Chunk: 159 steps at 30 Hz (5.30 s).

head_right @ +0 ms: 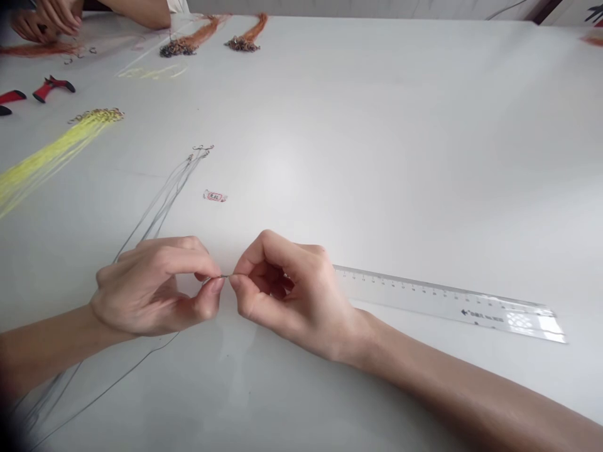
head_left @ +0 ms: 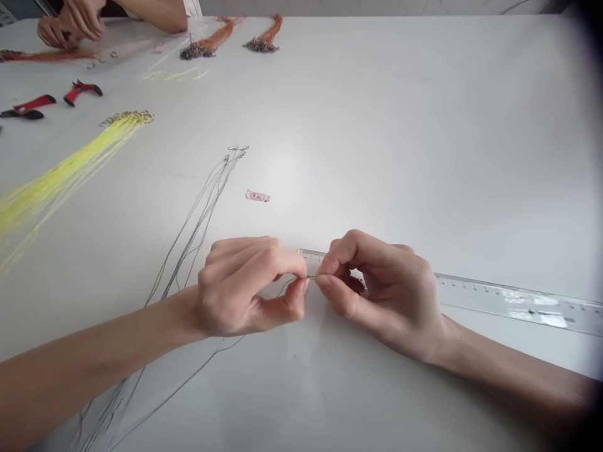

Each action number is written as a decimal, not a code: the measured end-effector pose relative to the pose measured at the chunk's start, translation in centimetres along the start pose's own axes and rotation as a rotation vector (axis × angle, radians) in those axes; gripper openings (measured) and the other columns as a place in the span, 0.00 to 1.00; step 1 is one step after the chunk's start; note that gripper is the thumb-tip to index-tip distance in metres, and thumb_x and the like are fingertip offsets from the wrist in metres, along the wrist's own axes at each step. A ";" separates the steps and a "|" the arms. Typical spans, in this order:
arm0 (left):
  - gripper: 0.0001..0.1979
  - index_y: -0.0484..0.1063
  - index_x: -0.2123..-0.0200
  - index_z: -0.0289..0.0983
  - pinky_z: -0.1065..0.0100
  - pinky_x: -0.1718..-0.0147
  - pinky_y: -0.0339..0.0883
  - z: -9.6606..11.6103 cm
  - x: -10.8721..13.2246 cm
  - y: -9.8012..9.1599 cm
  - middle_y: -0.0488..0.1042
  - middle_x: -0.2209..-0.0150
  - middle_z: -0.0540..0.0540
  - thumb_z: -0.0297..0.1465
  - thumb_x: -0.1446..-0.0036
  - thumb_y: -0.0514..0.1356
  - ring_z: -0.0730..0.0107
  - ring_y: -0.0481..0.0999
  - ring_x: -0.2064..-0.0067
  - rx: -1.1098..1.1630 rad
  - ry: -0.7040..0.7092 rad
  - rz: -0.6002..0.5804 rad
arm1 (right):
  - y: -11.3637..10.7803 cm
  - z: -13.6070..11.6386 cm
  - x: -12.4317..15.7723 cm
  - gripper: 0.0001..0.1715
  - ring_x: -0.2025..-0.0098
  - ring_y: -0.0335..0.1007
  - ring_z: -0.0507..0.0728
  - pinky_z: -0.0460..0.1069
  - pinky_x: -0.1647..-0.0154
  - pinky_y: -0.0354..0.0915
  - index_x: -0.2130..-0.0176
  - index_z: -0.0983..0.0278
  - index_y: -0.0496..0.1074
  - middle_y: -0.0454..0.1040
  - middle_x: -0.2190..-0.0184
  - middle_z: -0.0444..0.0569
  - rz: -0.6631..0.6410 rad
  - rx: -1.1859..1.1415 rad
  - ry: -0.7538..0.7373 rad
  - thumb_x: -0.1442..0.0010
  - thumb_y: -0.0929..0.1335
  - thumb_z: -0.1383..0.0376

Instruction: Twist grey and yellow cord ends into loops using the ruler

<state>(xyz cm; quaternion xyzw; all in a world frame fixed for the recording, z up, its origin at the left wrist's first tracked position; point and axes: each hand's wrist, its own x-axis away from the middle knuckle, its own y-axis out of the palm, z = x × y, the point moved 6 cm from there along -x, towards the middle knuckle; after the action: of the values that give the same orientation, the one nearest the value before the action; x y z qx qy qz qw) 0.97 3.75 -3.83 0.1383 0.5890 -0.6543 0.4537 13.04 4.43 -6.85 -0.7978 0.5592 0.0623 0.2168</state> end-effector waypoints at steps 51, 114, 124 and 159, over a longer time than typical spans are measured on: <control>0.10 0.63 0.74 0.36 0.74 0.85 0.57 0.0 0.1 0.1 0.64 0.83 0.54 0.16 0.51 0.57 0.80 0.61 0.82 0.000 -0.015 -0.019 | 0.1 0.2 -0.1 0.08 0.81 0.53 0.44 0.41 0.84 0.53 0.74 0.64 0.62 0.62 0.81 0.38 -0.004 0.003 0.016 0.45 0.65 0.73; 0.11 0.61 0.72 0.36 0.75 0.85 0.56 -0.3 0.8 -0.2 0.60 0.82 0.55 0.14 0.51 0.53 0.79 0.60 0.82 0.082 -0.010 0.143 | 0.5 1.1 -0.4 0.08 0.79 0.50 0.47 0.44 0.80 0.50 0.70 0.66 0.66 0.58 0.82 0.40 -0.040 -0.134 0.160 0.41 0.64 0.63; 0.11 0.59 0.73 0.37 0.75 0.83 0.53 -0.6 1.0 0.5 0.57 0.81 0.55 0.15 0.48 0.52 0.79 0.55 0.80 0.059 -0.019 0.114 | 1.0 1.8 -0.3 0.11 0.77 0.52 0.48 0.45 0.76 0.51 0.71 0.66 0.66 0.62 0.80 0.42 -0.014 -0.160 0.243 0.41 0.64 0.62; 0.07 0.60 0.69 0.37 0.76 0.83 0.53 -0.1 1.2 2.4 0.61 0.79 0.56 0.20 0.42 0.48 0.80 0.57 0.81 -0.105 0.112 -0.210 | -35.0 0.3 2.2 0.11 0.79 0.59 0.44 0.40 0.82 0.59 0.64 0.70 0.67 0.66 0.74 0.41 1.243 -0.229 0.311 0.37 0.63 0.62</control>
<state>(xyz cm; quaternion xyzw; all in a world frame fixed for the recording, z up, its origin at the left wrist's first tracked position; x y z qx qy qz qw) 2.10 3.57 -6.20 0.0884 0.6580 -0.6577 0.3559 46.11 12.46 1.76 -0.3434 0.9311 0.1190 -0.0298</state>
